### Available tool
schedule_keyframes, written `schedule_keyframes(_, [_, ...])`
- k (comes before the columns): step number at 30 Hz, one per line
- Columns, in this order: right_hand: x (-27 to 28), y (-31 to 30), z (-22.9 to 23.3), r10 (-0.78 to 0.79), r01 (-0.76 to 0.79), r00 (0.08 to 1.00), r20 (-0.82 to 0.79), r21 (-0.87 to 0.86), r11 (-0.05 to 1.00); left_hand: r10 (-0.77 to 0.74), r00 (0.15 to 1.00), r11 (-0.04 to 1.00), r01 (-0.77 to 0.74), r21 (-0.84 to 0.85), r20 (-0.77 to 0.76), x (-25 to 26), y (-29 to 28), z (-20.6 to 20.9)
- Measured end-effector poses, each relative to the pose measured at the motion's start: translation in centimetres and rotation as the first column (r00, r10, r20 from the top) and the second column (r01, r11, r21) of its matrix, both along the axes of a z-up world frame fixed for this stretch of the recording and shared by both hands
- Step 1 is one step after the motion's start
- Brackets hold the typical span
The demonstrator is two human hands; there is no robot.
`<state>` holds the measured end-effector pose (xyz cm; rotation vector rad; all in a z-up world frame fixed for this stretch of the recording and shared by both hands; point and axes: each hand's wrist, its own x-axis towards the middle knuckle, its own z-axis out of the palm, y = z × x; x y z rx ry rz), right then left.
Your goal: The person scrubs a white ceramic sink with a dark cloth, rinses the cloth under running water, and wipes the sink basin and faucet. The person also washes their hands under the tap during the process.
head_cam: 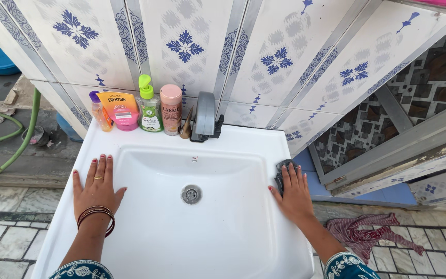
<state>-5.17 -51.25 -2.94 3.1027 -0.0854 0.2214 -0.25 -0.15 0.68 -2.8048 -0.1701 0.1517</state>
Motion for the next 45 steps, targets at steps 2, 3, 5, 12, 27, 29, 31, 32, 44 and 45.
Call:
schedule_keyframes(2, [-4.7, 1.1, 0.8, 0.074, -0.073, 0.997, -0.014, 0.036, 0.997, 0.000, 1.000, 1.000, -0.001, -0.014, -0.010, -0.1, 0.0, 0.2])
schedule_keyframes(3, [-6.8, 1.9, 1.1, 0.063, -0.060, 0.994, -0.093, 0.028, 0.998, 0.001, 1.000, 1.000, -0.001, -0.021, -0.015, -0.1, 0.0, 0.2])
schedule_keyframes(5, [-11.0, 3.8, 1.4, 0.116, -0.103, 0.979, -0.167, 0.086, 0.991, 0.002, 0.999, 0.999, -0.004, -0.033, -0.045, 0.0, 0.1, 0.2])
schedule_keyframes(12, [-15.6, 22.4, -1.3, 0.333, -0.145, 0.729, -0.598, 0.341, 0.929, -0.049, 0.997, 0.997, 0.044, -0.068, -0.064, 0.5, 1.1, -1.2])
schedule_keyframes(27, [-7.9, 15.6, -1.0, 0.072, -0.265, 0.510, -0.857, -0.077, 0.961, -0.366, 0.909, 0.927, 0.339, -0.161, -0.198, -1.7, 6.5, 4.0])
schedule_keyframes(29, [-5.2, 17.1, -3.7, -0.028, -0.195, 0.604, -0.796, -0.183, 0.964, -0.363, 0.907, 0.929, 0.333, -0.164, -0.215, -1.5, 6.6, 3.9])
schedule_keyframes(31, [-2.0, 21.8, -6.6, 0.004, -0.043, 0.718, -0.696, -0.038, 0.998, -0.361, 0.906, 0.929, 0.328, -0.172, -0.220, -1.2, 6.6, 3.6])
schedule_keyframes(32, [-1.0, 25.2, -7.9, 0.055, 0.005, 0.788, -0.614, 0.096, 0.995, -0.361, 0.908, 0.928, 0.327, -0.177, -0.215, -1.1, 6.7, 3.4])
schedule_keyframes(44, [-8.9, 19.8, -0.7, 0.183, -0.149, 0.443, -0.878, 0.129, 0.980, -0.362, 0.909, 0.923, 0.320, -0.212, -0.206, -1.5, 6.7, 3.6])
schedule_keyframes(45, [-7.7, 17.9, -1.0, 0.072, -0.222, 0.558, -0.826, -0.065, 0.973, -0.357, 0.912, 0.925, 0.313, -0.216, -0.204, -1.2, 6.8, 3.8])
